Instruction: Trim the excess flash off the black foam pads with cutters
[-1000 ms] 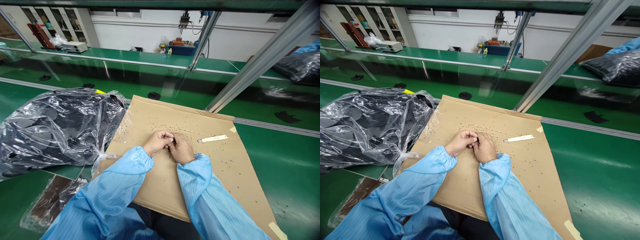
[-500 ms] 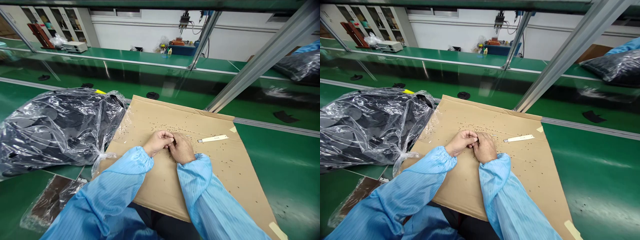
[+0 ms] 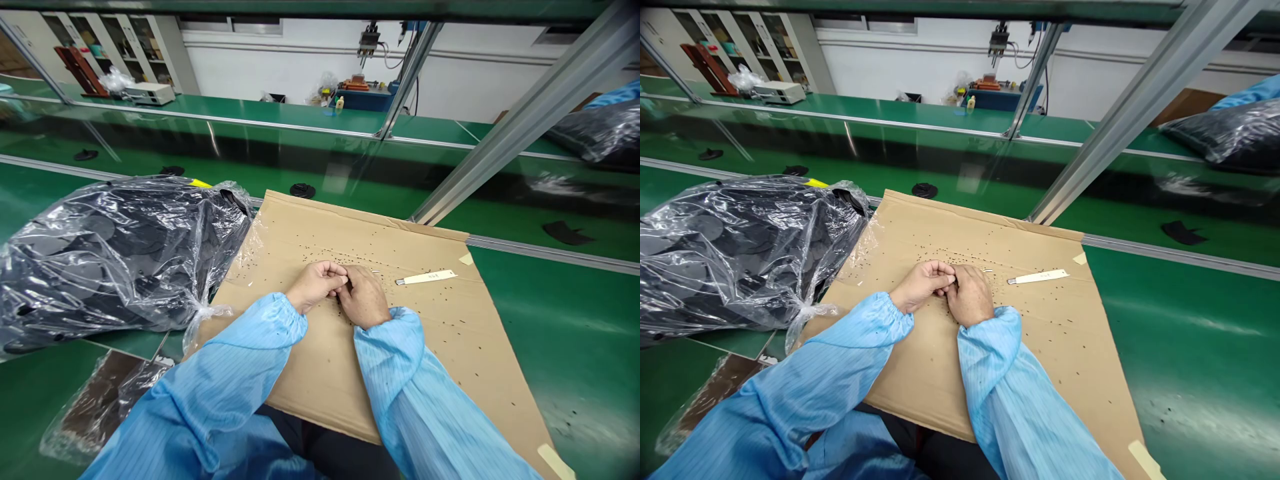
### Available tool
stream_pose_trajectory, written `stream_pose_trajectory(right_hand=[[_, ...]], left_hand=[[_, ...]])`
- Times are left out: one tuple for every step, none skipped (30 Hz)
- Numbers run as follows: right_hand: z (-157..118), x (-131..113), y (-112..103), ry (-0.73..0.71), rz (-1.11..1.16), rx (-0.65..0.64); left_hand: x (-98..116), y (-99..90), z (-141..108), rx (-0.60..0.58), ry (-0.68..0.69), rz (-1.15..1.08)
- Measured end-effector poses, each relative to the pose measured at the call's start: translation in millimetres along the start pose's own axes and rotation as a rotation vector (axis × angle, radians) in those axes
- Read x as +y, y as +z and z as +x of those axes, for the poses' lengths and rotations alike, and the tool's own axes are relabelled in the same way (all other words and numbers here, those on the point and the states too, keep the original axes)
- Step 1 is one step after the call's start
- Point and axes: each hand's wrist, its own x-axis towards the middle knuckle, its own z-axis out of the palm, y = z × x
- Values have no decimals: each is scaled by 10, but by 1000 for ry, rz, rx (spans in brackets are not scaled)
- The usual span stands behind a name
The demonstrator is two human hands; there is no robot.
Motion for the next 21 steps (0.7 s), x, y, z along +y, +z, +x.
stream_pose_trajectory(right_hand=[[0, 1, 1, -1, 1, 0], [0, 2, 2, -3, 3, 0], [0, 3, 3, -5, 3, -1], [-1, 4, 4, -7, 3, 0], [-2, 5, 5, -7, 3, 0], [-3, 6, 5, -6, 3, 1], [-4, 6, 5, -4, 2, 2], [-4, 5, 4, -1, 1, 3], [-4, 4, 3, 1, 1, 3], [-4, 3, 3, 1, 2, 3], [-4, 3, 2, 1, 2, 2], [-4, 3, 2, 0, 4, 2], [-5, 4, 3, -1, 5, 2], [-5, 5, 4, -2, 6, 1], [-6, 7, 5, -2, 6, 0], [-6, 8, 6, -2, 5, -1], [-6, 9, 6, -3, 3, -2], [-6, 9, 6, -5, 0, -4], [-6, 9, 6, -6, -2, -6], [-5, 9, 6, -8, -3, -8], [-5, 9, 5, -9, -4, -10]], left_hand=[[1, 1, -1, 0, 0, 0], [3, 1, -1, 1, 0, 0], [4, 1, -2, 1, -1, 0], [5, 0, -2, 1, -1, 1], [5, -1, -2, -1, -1, 3], [4, -2, -2, -2, 0, 4], [3, -2, -2, -2, 0, 5], [2, -1, -2, -2, 1, 5], [0, 0, -1, -2, 2, 5], [0, 2, -1, -1, 2, 6], [0, 4, -1, 0, 1, 7], [1, 6, -1, 2, 1, 8], [4, 8, -1, 2, 0, 9], [6, 8, 0, 3, 0, 8], [8, 8, 0, 3, 0, 7], [10, 8, 0, 2, 1, 7], [11, 7, 0, 1, 4, 10], [10, 6, 0, -1, 7, 14], [9, 5, -1, -3, 11, 18], [7, 4, -2, -5, 16, 22], [6, 3, -3, -6, 19, 23]])
